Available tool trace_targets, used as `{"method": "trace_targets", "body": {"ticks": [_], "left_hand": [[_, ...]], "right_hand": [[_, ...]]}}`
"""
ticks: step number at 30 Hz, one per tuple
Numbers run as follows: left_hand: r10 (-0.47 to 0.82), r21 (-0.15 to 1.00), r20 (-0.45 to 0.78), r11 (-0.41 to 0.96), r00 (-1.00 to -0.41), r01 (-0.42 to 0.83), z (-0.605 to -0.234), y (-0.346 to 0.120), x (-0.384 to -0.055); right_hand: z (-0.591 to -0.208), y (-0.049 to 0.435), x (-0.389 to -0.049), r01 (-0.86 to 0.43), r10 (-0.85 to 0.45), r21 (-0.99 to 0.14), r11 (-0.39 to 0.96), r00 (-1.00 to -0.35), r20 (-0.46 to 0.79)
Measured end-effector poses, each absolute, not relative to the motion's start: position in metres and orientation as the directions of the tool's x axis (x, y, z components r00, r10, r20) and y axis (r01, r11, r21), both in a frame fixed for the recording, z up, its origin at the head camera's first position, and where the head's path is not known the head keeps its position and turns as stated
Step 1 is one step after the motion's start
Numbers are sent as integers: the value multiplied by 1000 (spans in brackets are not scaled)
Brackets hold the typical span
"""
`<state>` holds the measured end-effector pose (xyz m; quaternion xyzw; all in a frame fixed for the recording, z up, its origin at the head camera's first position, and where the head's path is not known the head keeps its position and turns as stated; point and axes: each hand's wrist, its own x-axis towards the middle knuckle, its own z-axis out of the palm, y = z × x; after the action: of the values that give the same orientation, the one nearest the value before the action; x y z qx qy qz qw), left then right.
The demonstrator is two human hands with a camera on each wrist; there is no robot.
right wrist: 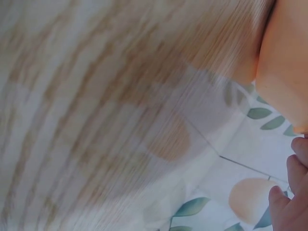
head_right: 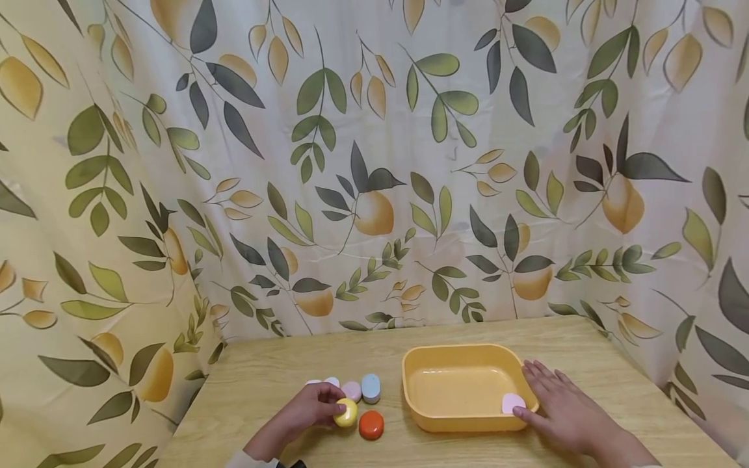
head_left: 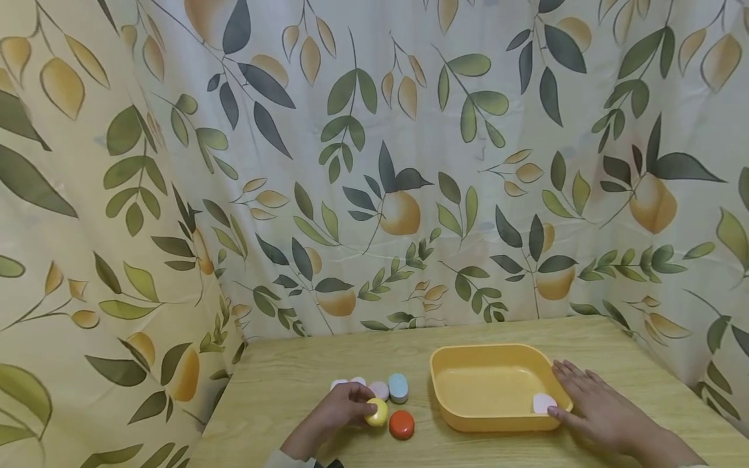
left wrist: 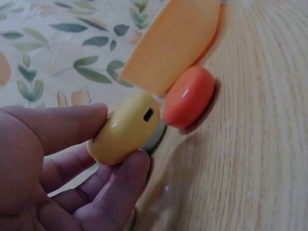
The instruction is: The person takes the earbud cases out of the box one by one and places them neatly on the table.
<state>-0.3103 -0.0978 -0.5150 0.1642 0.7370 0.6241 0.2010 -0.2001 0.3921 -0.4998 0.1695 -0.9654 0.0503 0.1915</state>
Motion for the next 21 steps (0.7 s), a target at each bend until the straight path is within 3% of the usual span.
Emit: {"method": "trace_targets", "body": {"ticks": [21], "left_hand": [[505,983,-52,180,-862,46,-524,-100,-297]], "right_hand": [[-497,390,-200,-355,-316,-32,934,-866,387]]}}
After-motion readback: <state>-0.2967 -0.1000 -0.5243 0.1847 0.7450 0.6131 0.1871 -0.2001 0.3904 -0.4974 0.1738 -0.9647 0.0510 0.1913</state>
